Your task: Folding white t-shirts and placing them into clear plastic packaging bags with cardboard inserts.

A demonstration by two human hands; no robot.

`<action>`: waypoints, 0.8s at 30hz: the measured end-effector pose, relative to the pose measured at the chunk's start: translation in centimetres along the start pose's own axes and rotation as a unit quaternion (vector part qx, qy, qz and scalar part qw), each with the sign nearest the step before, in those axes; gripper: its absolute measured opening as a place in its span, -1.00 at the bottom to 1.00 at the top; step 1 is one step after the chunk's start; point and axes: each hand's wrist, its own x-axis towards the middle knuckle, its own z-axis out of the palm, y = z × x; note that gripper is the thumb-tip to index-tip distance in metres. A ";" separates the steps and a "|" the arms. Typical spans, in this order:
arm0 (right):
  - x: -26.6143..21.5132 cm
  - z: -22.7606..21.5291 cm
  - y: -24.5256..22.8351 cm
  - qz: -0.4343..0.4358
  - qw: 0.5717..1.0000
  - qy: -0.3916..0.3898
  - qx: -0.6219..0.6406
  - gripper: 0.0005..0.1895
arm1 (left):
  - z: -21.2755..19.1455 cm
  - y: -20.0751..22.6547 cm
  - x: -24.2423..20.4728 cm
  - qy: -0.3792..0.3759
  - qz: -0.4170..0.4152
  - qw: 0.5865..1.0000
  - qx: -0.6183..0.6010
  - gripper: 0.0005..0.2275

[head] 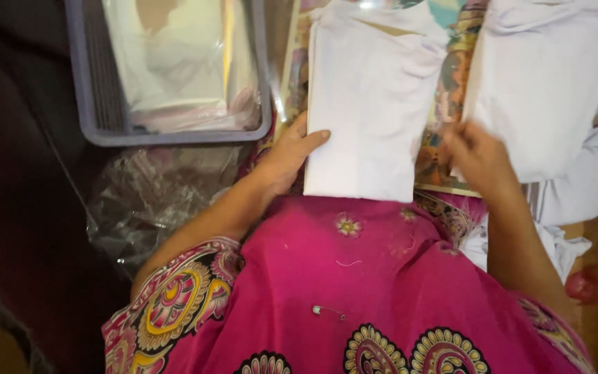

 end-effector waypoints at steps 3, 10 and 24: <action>-2.8 1.1 3.4 0.011 0.988 -0.063 0.139 -0.59 | 1.3 0.4 -0.5 0.006 -0.018 1.000 -0.013 -0.43; -1.4 5.0 8.6 0.033 0.921 -0.043 0.385 -0.53 | 0.0 -2.0 0.5 -0.018 -0.013 0.991 0.131 -0.43; 7.8 6.1 5.4 -0.204 0.921 0.007 0.333 -0.46 | 4.9 4.1 -0.6 -0.066 0.308 0.811 0.493 -0.26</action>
